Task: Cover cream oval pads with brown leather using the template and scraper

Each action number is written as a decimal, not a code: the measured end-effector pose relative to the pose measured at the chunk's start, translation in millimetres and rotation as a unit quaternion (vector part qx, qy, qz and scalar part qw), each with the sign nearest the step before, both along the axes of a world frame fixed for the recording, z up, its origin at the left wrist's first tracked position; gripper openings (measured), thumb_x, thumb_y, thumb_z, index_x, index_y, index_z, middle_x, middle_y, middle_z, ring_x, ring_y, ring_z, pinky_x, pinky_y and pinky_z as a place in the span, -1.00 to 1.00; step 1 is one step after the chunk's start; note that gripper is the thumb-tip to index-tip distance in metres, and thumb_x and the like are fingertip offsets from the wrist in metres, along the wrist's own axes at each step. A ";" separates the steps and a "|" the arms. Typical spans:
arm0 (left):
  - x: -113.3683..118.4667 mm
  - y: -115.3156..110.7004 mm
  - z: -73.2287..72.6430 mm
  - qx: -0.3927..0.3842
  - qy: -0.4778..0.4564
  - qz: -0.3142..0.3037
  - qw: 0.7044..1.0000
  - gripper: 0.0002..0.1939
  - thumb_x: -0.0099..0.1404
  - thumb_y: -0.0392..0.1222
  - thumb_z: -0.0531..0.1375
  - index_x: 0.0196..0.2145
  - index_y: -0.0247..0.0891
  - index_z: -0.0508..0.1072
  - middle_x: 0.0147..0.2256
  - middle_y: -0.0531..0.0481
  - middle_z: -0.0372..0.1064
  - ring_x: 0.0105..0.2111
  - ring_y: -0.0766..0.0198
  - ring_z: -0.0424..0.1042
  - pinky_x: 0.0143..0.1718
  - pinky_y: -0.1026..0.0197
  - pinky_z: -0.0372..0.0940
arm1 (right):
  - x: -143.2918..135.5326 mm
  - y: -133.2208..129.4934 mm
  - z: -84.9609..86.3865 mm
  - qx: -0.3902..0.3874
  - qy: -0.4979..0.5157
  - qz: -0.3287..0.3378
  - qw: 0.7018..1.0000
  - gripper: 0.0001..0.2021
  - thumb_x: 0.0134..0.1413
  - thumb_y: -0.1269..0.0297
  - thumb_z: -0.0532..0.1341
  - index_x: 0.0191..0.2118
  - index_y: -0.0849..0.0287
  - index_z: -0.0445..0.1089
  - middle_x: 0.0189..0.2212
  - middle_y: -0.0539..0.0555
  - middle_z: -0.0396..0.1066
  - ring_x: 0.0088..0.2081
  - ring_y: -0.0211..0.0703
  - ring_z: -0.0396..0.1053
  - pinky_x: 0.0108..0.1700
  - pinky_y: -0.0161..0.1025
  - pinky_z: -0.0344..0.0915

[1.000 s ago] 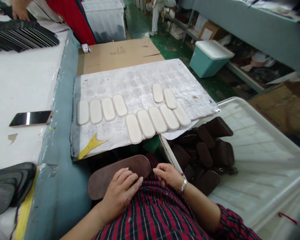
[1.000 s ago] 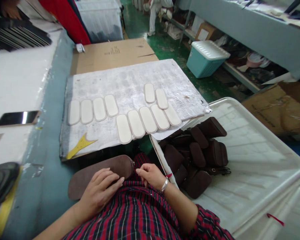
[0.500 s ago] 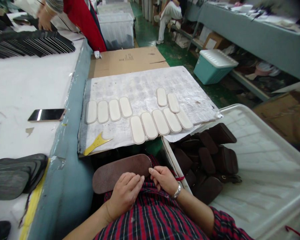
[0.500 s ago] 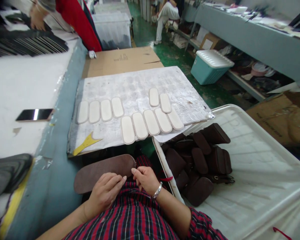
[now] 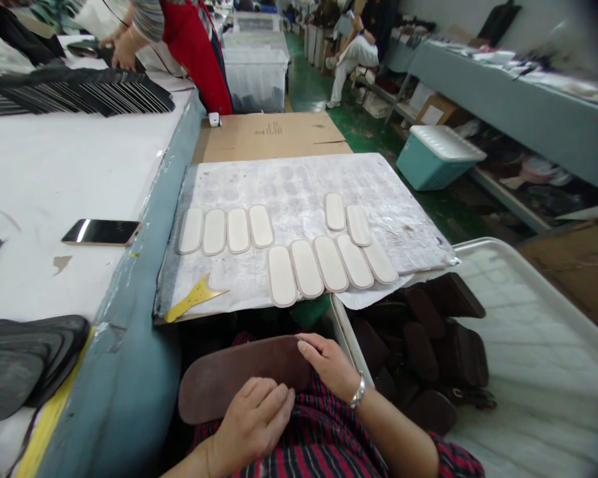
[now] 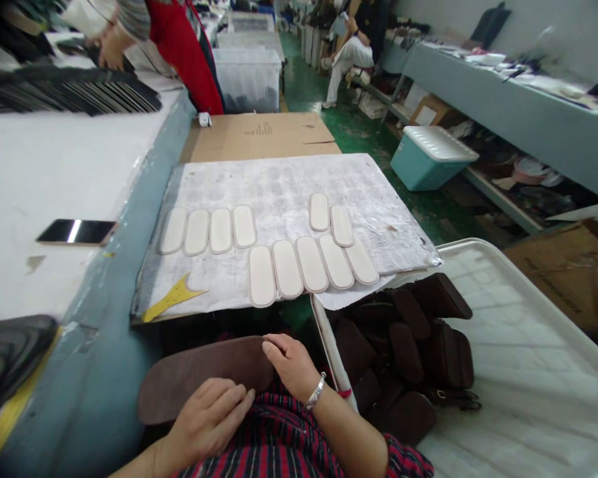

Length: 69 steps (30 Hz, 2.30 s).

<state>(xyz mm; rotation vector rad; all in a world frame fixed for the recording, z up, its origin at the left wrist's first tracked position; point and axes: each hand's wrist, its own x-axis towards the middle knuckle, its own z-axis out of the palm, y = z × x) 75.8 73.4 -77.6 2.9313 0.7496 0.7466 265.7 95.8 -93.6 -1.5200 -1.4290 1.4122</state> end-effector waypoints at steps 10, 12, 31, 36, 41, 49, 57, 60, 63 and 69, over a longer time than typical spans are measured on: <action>-0.2 1.9 -0.1 0.009 -0.021 0.007 1.000 -0.85 0.20 -0.39 0.09 -0.30 -0.33 0.44 -0.41 0.01 0.37 -0.42 0.32 0.30 -0.38 0.21 0.24 | -12.4 5.6 2.1 0.007 -0.143 0.007 0.990 -0.77 -0.01 0.13 0.18 -0.28 0.17 0.39 -0.38 0.03 0.38 -0.33 -0.20 0.30 -0.27 -0.28 0.21; -2.5 2.3 0.4 0.006 -0.022 0.007 1.000 -0.84 0.20 -0.39 0.08 -0.28 -0.33 0.43 -0.41 0.01 0.37 -0.41 0.32 0.31 -0.37 0.22 0.24 | -14.6 7.9 2.1 0.008 -0.156 0.013 0.988 -0.74 -0.07 0.11 0.22 -0.29 0.18 0.38 -0.38 0.02 0.38 -0.34 -0.21 0.29 -0.29 -0.30 0.20; -72.9 -27.6 0.1 -0.147 -0.179 0.259 0.938 -0.33 0.10 -0.23 0.20 0.14 -0.26 0.04 0.01 -0.16 0.24 0.06 0.09 0.16 0.13 -0.12 -0.05 | -16.1 14.6 3.1 0.239 -0.361 0.135 0.891 -0.44 0.06 -0.07 0.03 0.04 0.28 0.20 -0.03 0.24 0.28 0.01 0.05 0.21 0.00 -0.03 0.17; -113.5 -51.1 -31.3 -0.434 -0.309 0.402 0.745 0.12 -0.13 0.10 0.32 0.22 -0.20 -0.25 0.23 -0.24 -0.22 0.20 -0.07 -0.15 0.17 -0.14 -0.17 | -41.4 -4.9 9.7 0.385 -0.403 0.278 0.782 -0.12 -0.09 -0.22 0.07 0.20 0.39 -0.07 0.17 0.33 -0.03 0.20 0.17 -0.14 0.16 0.12 -0.12; -94.9 -52.6 -46.9 -0.518 -0.413 0.313 0.681 0.20 -0.15 0.14 0.31 0.22 -0.21 -0.35 0.19 -0.23 -0.08 0.17 0.00 -0.04 0.18 -0.06 -0.17 | -64.6 -4.2 12.1 0.379 -0.416 0.322 0.761 -0.02 -0.16 -0.26 0.09 0.20 0.47 -0.11 0.20 0.41 -0.14 0.21 0.23 -0.24 0.17 0.15 -0.17; -85.6 -50.7 -47.2 -0.481 -0.440 0.318 0.689 0.07 -0.06 0.10 0.28 0.21 -0.28 -0.27 0.17 -0.27 -0.07 0.16 0.00 -0.01 0.16 -0.06 -0.10 | -105.5 -4.2 19.1 0.369 -0.418 0.377 0.740 -0.01 -0.27 -0.09 0.26 0.19 0.52 -0.07 0.22 0.41 -0.24 0.22 0.24 -0.31 0.18 0.10 -0.19; -91.0 -52.4 -57.5 -0.471 -0.413 0.300 0.720 0.04 0.00 0.23 0.18 0.20 -0.31 -0.29 0.19 -0.30 -0.13 0.17 -0.02 -0.05 0.17 -0.07 -0.11 | -129.8 -5.9 17.9 0.386 -0.414 0.380 0.732 -0.16 -0.13 -0.04 0.17 0.17 0.51 0.00 0.20 0.40 -0.17 0.22 0.22 -0.25 0.17 0.07 -0.12; -92.8 -50.6 -59.3 -0.461 -0.405 0.290 0.735 0.07 -0.03 0.30 0.14 0.20 -0.30 -0.32 0.22 -0.32 -0.22 0.20 -0.03 -0.15 0.18 -0.08 -0.14 | -139.4 -5.4 18.6 0.393 -0.409 0.387 0.727 -0.20 -0.10 -0.01 0.15 0.16 0.53 0.02 0.19 0.42 -0.14 0.21 0.22 -0.22 0.16 0.06 -0.09; -94.5 -49.0 -60.0 -0.460 -0.399 0.277 0.744 0.12 -0.07 0.33 0.13 0.21 -0.30 -0.36 0.23 -0.31 -0.28 0.21 -0.02 -0.20 0.19 -0.07 -0.18 | -149.3 -5.7 17.9 0.404 -0.406 0.388 0.722 -0.28 -0.04 0.09 0.13 0.16 0.53 0.02 0.19 0.41 -0.13 0.21 0.22 -0.21 0.16 0.05 -0.05; -102.6 -49.4 -58.2 -0.481 -0.370 0.272 0.747 0.20 -0.11 0.33 0.16 0.22 -0.37 -0.41 0.24 -0.35 -0.46 0.23 -0.03 -0.34 0.20 -0.09 -0.26 | -169.3 -6.9 12.0 0.402 -0.403 0.389 0.725 -0.46 0.02 0.40 0.03 0.15 0.49 0.04 0.20 0.33 -0.12 0.22 0.14 -0.23 0.15 0.05 0.01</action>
